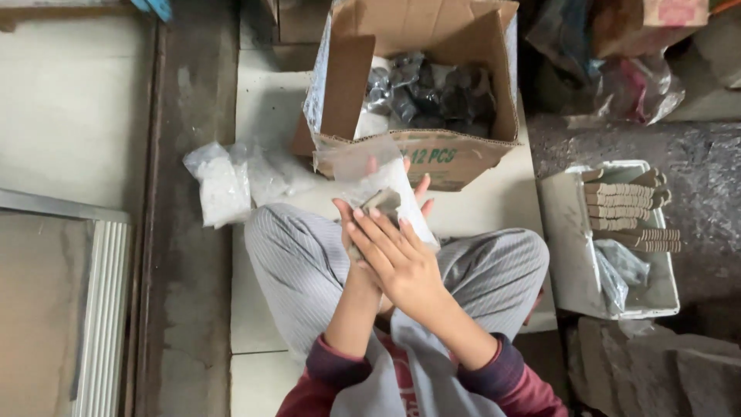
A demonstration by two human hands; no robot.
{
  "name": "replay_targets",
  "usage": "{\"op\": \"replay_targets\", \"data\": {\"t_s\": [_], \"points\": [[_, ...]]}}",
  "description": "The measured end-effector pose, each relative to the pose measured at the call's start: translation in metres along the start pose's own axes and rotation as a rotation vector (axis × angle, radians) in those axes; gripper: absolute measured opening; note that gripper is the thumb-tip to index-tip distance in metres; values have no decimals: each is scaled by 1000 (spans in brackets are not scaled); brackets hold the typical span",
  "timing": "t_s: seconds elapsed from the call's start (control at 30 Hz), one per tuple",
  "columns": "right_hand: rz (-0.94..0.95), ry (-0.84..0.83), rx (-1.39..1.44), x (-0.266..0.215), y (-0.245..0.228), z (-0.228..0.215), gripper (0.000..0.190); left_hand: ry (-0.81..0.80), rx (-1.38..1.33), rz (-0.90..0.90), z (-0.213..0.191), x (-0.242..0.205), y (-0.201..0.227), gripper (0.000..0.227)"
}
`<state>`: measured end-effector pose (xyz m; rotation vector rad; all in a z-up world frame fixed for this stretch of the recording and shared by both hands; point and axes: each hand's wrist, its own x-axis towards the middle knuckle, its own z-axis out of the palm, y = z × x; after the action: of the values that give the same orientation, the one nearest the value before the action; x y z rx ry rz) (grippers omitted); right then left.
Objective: Packaging small hardware parts and bags of material into a cardboard box while sitting on the floor.
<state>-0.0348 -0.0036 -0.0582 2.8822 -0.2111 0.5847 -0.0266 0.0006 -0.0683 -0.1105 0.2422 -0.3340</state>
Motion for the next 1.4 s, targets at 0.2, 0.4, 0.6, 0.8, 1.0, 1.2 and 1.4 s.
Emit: {"op": "replay_targets", "data": {"t_s": [0.2, 0.4, 0.6, 0.8, 1.0, 1.2, 1.4], "points": [[-551, 384, 894, -50, 103, 92, 46, -65, -80, -51, -19, 19, 13, 106], [108, 307, 1356, -30, 61, 42, 54, -2, -22, 88, -12, 17, 4, 101], [130, -584, 1463, 0, 54, 73, 42, -22, 485, 362, -35, 17, 74, 87], [-12, -595, 1432, 26, -49, 149, 68, 391, 1335, 772, -69, 20, 199, 72], [-103, -687, 1332, 54, -163, 225, 76, 618, 1719, 945, -113, 35, 276, 59], [-152, -1014, 842, 40, -215, 298, 58, 1037, 2621, 836, -134, 46, 278, 42], [-151, -933, 737, 47, -193, 251, 72, 1114, 2694, 785, -147, 56, 278, 48]]}}
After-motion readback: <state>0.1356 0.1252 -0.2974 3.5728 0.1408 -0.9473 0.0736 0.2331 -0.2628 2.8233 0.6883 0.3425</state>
